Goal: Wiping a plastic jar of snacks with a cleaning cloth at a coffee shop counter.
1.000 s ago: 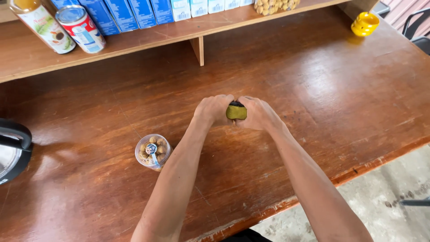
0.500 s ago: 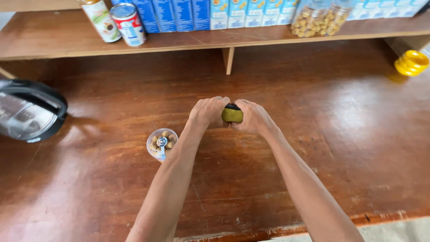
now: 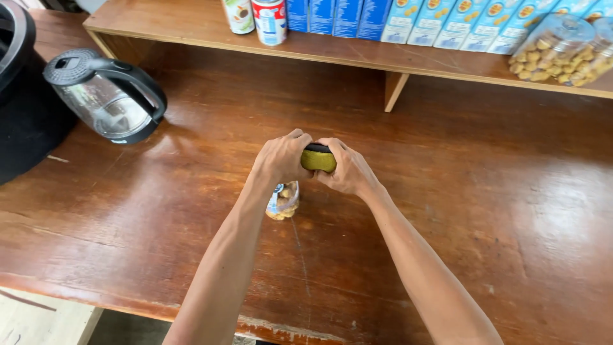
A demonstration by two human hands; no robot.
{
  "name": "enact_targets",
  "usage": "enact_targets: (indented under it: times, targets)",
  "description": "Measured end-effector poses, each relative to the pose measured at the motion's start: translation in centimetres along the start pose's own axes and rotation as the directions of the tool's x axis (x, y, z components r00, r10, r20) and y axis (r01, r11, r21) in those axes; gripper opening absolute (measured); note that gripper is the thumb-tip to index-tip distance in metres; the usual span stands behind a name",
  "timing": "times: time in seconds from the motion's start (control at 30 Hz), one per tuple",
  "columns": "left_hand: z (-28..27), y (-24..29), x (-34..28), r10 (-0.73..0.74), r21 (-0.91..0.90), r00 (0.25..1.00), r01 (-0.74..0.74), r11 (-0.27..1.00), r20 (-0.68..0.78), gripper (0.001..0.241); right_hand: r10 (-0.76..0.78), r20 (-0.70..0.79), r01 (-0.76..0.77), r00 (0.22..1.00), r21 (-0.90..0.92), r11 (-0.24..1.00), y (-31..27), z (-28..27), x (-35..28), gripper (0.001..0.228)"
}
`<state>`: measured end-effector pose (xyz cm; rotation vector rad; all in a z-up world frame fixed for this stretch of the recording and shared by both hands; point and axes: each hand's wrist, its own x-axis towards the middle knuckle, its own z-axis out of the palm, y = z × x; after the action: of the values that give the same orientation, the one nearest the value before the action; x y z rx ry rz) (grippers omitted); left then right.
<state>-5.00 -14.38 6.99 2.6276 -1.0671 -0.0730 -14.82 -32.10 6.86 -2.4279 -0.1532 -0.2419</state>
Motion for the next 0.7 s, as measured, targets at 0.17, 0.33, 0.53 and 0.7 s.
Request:
enact_targets:
  times: [0.17, 0.33, 0.53, 0.7]
  targets:
    - [-1.6, -2.7, -1.3, -0.017, -0.038, 1.0, 0.017, 0.999, 0.0, 0.063, -0.036, -0.013, 0.036, 0.999, -0.014, 0.999, -2.0, 2.1, 2.2, 0.071]
    - [-2.1, -6.7, -0.7, 0.02, -0.039, 0.999, -0.019, 0.999, 0.033, 0.069, -0.019, -0.034, 0.018, 0.999, -0.009, 1.0, -4.3, 4.0, 4.1, 0.067]
    - [-2.6, -9.6, 0.0, 0.228, 0.034, 0.973, -0.229, 0.973, 0.032, 0.087, 0.047, -0.095, -0.047, 0.994, 0.003, 0.999, -4.7, 7.4, 6.0, 0.065]
    - [-3.8, -9.9, -0.1, 0.196, -0.121, 0.953, -0.172, 0.978, 0.232, 0.11, 0.001, -0.256, 0.028, 0.967, 0.108, 0.994, -4.2, 9.2, 6.2, 0.059]
